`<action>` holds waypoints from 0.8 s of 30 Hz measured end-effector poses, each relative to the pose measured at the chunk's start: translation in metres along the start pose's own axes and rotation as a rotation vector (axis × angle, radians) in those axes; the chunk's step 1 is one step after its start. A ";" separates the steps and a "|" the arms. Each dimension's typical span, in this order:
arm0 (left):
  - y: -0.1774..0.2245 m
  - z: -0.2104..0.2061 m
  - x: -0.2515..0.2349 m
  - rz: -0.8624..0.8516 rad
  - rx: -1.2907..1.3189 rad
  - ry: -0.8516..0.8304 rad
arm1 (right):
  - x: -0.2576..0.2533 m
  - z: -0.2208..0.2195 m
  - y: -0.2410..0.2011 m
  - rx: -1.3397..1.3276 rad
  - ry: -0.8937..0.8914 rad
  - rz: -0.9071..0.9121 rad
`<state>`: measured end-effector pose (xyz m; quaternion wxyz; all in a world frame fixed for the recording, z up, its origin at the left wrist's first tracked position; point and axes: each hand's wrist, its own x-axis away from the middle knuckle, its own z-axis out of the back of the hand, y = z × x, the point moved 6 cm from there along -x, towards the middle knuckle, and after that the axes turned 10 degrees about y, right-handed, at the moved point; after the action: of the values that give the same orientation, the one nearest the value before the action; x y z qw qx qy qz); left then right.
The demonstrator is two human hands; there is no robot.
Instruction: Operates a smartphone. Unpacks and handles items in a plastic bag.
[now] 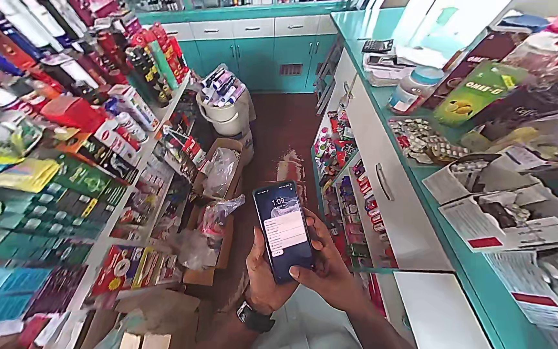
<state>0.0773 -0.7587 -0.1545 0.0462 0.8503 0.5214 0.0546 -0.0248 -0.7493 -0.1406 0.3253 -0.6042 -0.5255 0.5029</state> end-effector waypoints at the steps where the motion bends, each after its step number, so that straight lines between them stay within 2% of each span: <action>1: 0.006 0.002 -0.014 0.019 0.006 -0.014 | -0.012 0.002 0.003 -0.010 -0.002 -0.001; 7: 0.057 -0.011 -0.100 0.071 0.000 -0.076 | -0.107 0.009 0.009 -0.023 0.002 0.006; 12: 0.108 -0.013 -0.154 0.062 -0.040 -0.050 | -0.188 0.003 0.011 0.075 -0.035 0.081; 14: 0.124 -0.005 -0.169 0.053 -0.039 -0.042 | -0.211 0.001 0.022 0.091 -0.025 0.067; 19: 0.159 0.009 -0.191 0.012 -0.024 0.058 | -0.248 -0.018 0.045 0.019 -0.136 -0.007; 24: 0.185 0.022 -0.202 -0.089 -0.009 0.161 | -0.279 -0.032 0.062 0.078 -0.197 -0.043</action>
<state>0.1528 -1.0233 -0.1603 0.0102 0.8188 0.5607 0.1231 0.0407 -1.0283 -0.1145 0.3062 -0.5273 -0.5479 0.5727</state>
